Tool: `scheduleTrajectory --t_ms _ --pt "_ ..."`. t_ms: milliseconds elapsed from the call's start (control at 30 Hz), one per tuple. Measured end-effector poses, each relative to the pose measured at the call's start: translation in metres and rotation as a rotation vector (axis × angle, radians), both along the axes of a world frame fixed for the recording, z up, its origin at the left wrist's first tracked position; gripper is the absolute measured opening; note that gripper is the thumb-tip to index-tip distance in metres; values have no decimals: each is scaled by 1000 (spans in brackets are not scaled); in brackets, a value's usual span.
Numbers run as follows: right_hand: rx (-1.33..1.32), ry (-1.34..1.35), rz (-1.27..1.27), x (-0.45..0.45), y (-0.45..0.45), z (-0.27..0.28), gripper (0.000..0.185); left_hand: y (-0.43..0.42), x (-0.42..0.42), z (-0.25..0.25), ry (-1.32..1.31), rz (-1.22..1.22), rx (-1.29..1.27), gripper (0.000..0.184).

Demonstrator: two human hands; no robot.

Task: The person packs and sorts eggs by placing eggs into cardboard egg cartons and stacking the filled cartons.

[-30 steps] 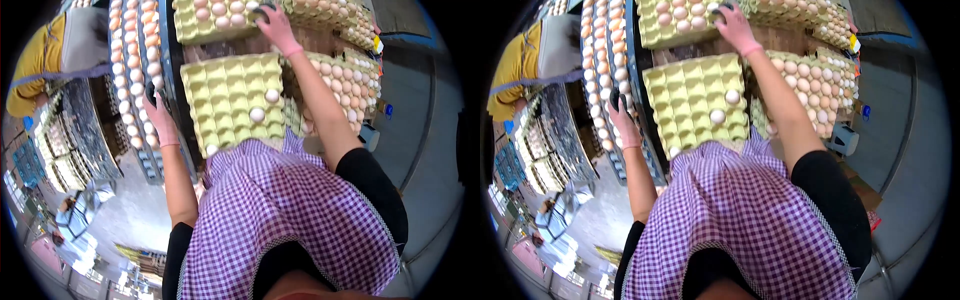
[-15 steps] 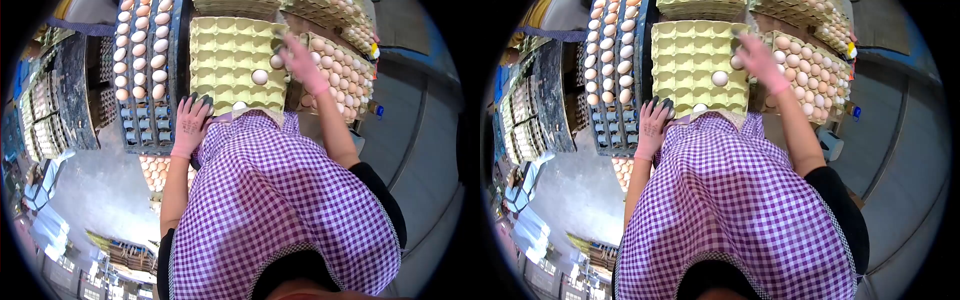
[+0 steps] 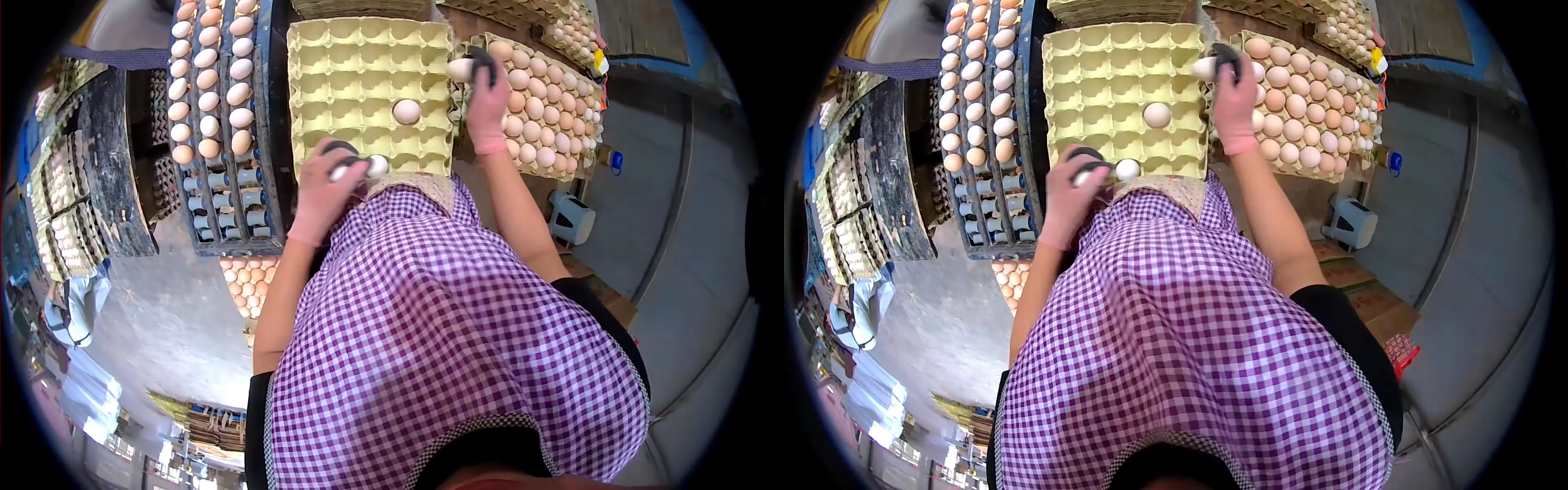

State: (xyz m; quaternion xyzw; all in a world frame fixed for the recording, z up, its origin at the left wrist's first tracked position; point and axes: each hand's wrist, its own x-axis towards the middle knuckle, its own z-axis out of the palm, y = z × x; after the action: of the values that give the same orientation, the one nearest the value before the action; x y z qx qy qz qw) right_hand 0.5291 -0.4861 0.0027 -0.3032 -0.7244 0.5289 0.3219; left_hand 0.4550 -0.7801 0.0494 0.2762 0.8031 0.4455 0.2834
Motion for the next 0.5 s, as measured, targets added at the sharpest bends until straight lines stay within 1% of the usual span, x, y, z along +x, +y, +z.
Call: scheduleTrajectory --t_ms 33,67,133,167,200,233,267,300,333,367,400,467,500 --pt "-270 202 -18 0 4 5 32 10 8 -5 45 -35 -94 26" --pt "-272 200 -18 2 7 15 32 17 15 -5 267 -163 -245 27" --pt "-13 -212 375 11 7 34 34 23 23 -1 385 -284 -452 32" --pt "326 -324 497 7 -4 34 34 25 22 -2 384 -286 -451 32" --pt "474 -538 571 8 -16 44 35 28 21 -3 444 -311 -464 34" --pt "591 -677 672 5 -26 40 37 26 24 -4 501 -333 -478 36" --pt "703 -815 776 6 -35 37 39 24 28 -4 487 -330 -485 36" --pt "701 -816 790 7 -36 35 39 24 29 -4 442 -276 -463 35" --pt "656 -788 783 4 -31 33 39 25 27 -5 406 -214 -438 34" --pt "612 -758 775 -1 -25 31 40 28 24 -7 224 -119 -463 32" --pt "618 -754 784 -3 -19 26 40 24 19 -12 223 -109 -464 32" --pt "132 -507 763 0 -10 14 38 13 12 -23 171 11 -317 31" --pt "-79 -495 710 2 -10 14 36 12 16 -21 258 -16 -307 31"
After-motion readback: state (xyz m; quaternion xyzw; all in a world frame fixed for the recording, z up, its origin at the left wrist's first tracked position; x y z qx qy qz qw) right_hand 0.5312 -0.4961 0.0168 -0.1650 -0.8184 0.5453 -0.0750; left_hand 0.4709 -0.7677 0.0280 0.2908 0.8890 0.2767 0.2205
